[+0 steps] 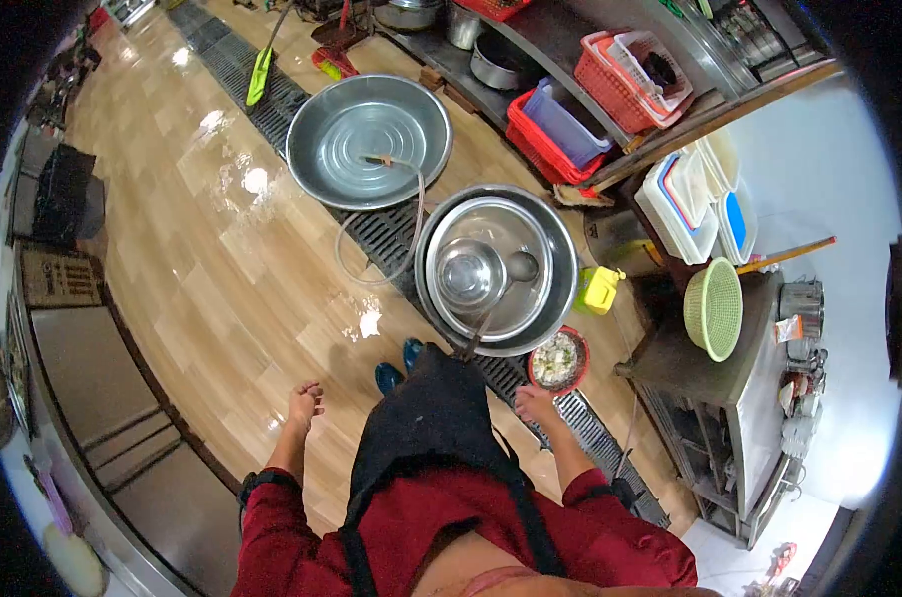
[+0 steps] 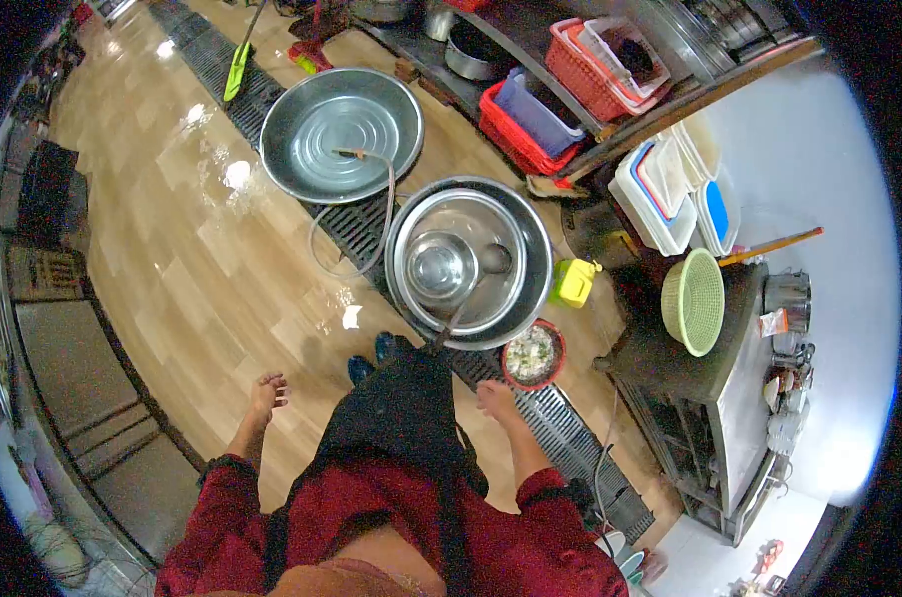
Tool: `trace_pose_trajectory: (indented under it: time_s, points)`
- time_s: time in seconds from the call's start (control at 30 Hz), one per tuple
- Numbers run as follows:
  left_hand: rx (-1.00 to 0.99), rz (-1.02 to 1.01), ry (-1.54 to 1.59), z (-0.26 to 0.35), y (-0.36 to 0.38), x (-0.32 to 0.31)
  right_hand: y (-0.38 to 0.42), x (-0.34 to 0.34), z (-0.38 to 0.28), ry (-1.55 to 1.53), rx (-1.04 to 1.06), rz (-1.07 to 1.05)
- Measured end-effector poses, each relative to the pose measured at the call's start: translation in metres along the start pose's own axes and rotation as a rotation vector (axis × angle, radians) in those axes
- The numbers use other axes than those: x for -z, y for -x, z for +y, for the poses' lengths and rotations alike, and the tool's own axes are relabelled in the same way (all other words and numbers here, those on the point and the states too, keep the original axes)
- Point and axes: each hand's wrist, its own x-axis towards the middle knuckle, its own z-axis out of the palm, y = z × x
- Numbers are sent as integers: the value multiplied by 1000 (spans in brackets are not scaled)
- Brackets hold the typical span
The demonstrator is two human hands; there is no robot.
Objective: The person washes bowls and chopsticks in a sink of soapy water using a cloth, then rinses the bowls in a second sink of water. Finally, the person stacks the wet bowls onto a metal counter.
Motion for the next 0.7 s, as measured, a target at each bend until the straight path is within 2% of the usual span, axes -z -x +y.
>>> trace_pose_trajectory:
  time_s: [0.13, 0.17, 0.2, 0.27, 0.33, 0.37, 0.4, 0.47, 0.57, 0.6, 0.67, 0.7]
  points:
    - [17, -103, 5, 33, -30, 6, -88, -41, -48, -97, 177, -45]
    - [25, -116, 29, 35, -30, 8, -118, -49, -63, 61, 266, 5]
    - [24, -98, 23, 35, -31, 12, -136, -64, -95, -47, 216, 37]
    - [-2, -158, 125, 22, -32, 33, -260, -85, -73, 128, 437, 159]
    - [161, -60, 122, 14, -33, 45, -280, -98, -151, 401, 407, 175]
    - [191, -37, 125, 18, -27, 51, -320, -110, -157, 237, 421, 204]
    - [222, 16, 129, 16, -30, 55, -342, -113, -184, 247, 430, 209]
    - [283, 120, 149, 1, -32, 70, -362, -129, -230, 480, 426, 304]
    - [418, 250, 198, -9, -49, 83, -399, -152, -286, 469, 473, 283]
    - [452, 218, 228, -20, -63, 93, -418, -158, -297, 492, 503, 255]
    - [468, 91, 162, -40, -87, 111, -469, -175, -298, 578, 426, 344]
    - [369, 31, 217, -87, -106, 138, -482, -181, -307, 520, 345, 298]
